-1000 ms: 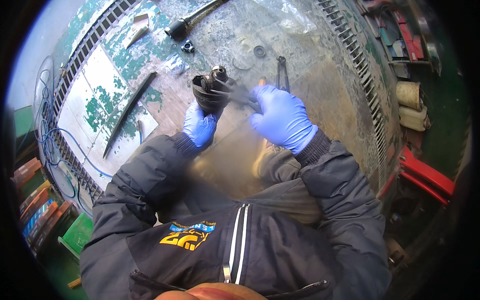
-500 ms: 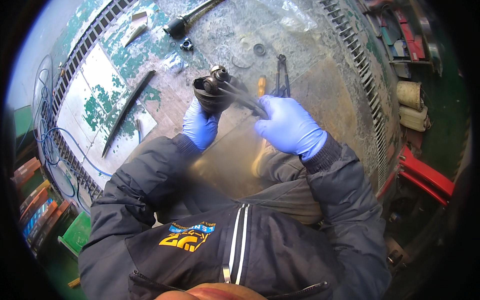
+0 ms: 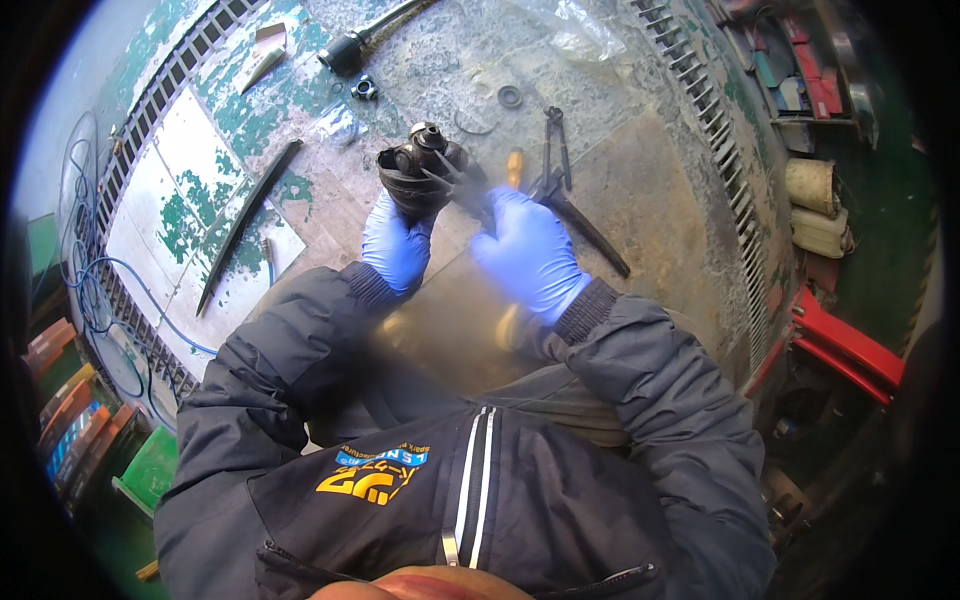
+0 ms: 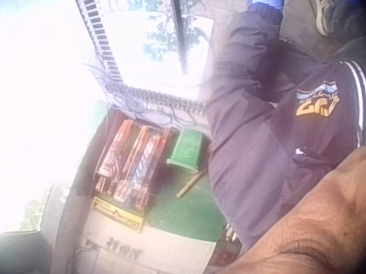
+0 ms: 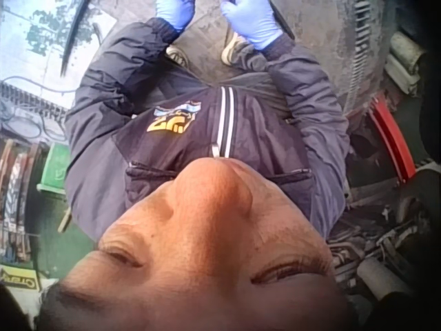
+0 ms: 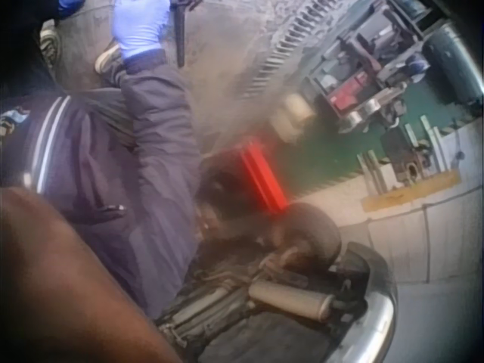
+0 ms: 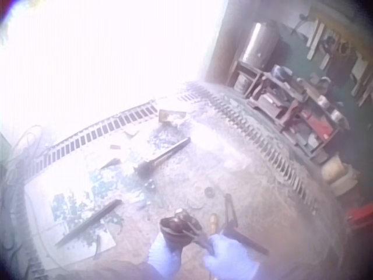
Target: The person sits on the floor and uses pliers and a hammer to remove a clip and separate components of a driveshaft assembly. They then place a small metal ring onto the shaft and reassemble the joint, tapping it with the hammer to secure the parts.
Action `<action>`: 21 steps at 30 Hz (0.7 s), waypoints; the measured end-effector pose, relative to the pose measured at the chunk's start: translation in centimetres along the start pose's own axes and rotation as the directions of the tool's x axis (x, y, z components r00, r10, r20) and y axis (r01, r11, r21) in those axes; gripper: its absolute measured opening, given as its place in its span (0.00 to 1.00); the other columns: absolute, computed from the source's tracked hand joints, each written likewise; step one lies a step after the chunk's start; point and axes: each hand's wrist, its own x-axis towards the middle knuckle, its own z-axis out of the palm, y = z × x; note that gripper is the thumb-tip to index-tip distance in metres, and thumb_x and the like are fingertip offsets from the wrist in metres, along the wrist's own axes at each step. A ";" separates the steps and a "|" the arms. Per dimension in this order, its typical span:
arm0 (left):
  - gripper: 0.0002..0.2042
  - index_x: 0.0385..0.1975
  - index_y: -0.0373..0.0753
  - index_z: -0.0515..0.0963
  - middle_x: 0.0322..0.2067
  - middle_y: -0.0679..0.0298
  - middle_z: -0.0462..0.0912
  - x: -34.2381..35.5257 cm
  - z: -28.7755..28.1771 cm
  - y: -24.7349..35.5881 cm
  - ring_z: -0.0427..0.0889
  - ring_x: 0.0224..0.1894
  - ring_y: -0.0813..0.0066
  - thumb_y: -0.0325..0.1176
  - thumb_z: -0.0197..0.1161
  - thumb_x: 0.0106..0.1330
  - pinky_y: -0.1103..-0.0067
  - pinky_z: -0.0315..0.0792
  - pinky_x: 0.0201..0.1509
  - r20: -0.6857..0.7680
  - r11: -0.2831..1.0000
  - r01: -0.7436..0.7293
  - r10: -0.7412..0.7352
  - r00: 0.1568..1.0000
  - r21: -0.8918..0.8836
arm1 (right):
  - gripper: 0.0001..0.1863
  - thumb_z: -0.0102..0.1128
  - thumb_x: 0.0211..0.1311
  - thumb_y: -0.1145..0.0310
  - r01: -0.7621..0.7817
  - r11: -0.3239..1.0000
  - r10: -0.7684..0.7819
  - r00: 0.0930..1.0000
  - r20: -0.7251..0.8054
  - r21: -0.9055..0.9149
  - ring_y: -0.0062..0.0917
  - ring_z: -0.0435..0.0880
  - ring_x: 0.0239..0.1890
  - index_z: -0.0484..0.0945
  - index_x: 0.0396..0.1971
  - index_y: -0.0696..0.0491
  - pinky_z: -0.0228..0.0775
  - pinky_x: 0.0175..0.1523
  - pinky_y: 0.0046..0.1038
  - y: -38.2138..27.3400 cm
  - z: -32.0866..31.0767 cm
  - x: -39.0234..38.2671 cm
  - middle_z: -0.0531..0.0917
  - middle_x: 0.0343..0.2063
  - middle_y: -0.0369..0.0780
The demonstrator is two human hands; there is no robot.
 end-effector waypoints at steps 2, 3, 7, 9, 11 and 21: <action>0.20 0.65 0.34 0.71 0.57 0.51 0.82 0.0 0.0 0.1 0.82 0.59 0.60 0.20 0.60 0.74 0.69 0.75 0.64 0.018 1.000 0.029 -0.029 0.999 0.002 | 0.15 0.62 0.61 0.71 0.004 0.997 -0.002 1.000 -0.025 0.074 0.50 0.85 0.34 0.80 0.46 0.62 0.77 0.41 0.42 -0.1 0.8 0.1 0.83 0.30 0.54; 0.21 0.67 0.34 0.71 0.59 0.55 0.81 -0.3 0.0 0.3 0.80 0.61 0.67 0.17 0.59 0.75 0.71 0.74 0.67 0.038 0.999 0.039 -0.039 0.999 -0.005 | 0.16 0.62 0.61 0.71 -0.005 0.995 0.008 0.999 -0.031 0.096 0.49 0.85 0.33 0.80 0.47 0.62 0.77 0.41 0.41 -0.2 1.1 0.1 0.84 0.30 0.53; 0.22 0.68 0.35 0.70 0.60 0.59 0.82 -0.4 0.0 0.5 0.79 0.61 0.74 0.16 0.58 0.76 0.73 0.73 0.69 0.043 0.998 0.031 -0.029 0.999 -0.046 | 0.18 0.63 0.61 0.70 -0.021 0.989 0.026 0.999 -0.036 0.144 0.45 0.87 0.33 0.81 0.49 0.62 0.78 0.42 0.39 -0.3 1.6 0.3 0.85 0.31 0.53; 0.19 0.63 0.34 0.73 0.55 0.52 0.84 -0.4 0.0 0.4 0.84 0.57 0.63 0.21 0.62 0.74 0.69 0.76 0.63 0.001 1.000 0.000 0.000 1.000 -0.013 | 0.19 0.64 0.61 0.70 -0.005 0.991 0.009 1.000 -0.025 0.134 0.43 0.87 0.34 0.81 0.50 0.62 0.79 0.43 0.38 -0.3 1.4 0.4 0.85 0.32 0.53; 0.18 0.60 0.33 0.74 0.52 0.50 0.86 -0.3 -0.1 0.2 0.87 0.55 0.58 0.23 0.64 0.72 0.68 0.78 0.60 -0.028 0.999 0.016 -0.017 0.999 -0.043 | 0.20 0.65 0.60 0.69 0.031 0.992 -0.029 0.999 -0.018 0.123 0.41 0.88 0.34 0.80 0.51 0.62 0.79 0.44 0.37 -0.4 1.0 0.6 0.85 0.32 0.52; 0.21 0.57 0.37 0.80 0.50 0.54 0.89 0.2 -1.9 3.2 0.88 0.53 0.68 0.28 0.76 0.65 0.72 0.79 0.58 0.049 0.928 0.236 -0.231 0.972 -0.288 | 0.28 0.69 0.55 0.67 0.163 0.981 -0.146 0.978 0.148 -0.108 0.37 0.87 0.50 0.79 0.57 0.59 0.79 0.58 0.34 -1.1 -6.0 2.0 0.85 0.48 0.48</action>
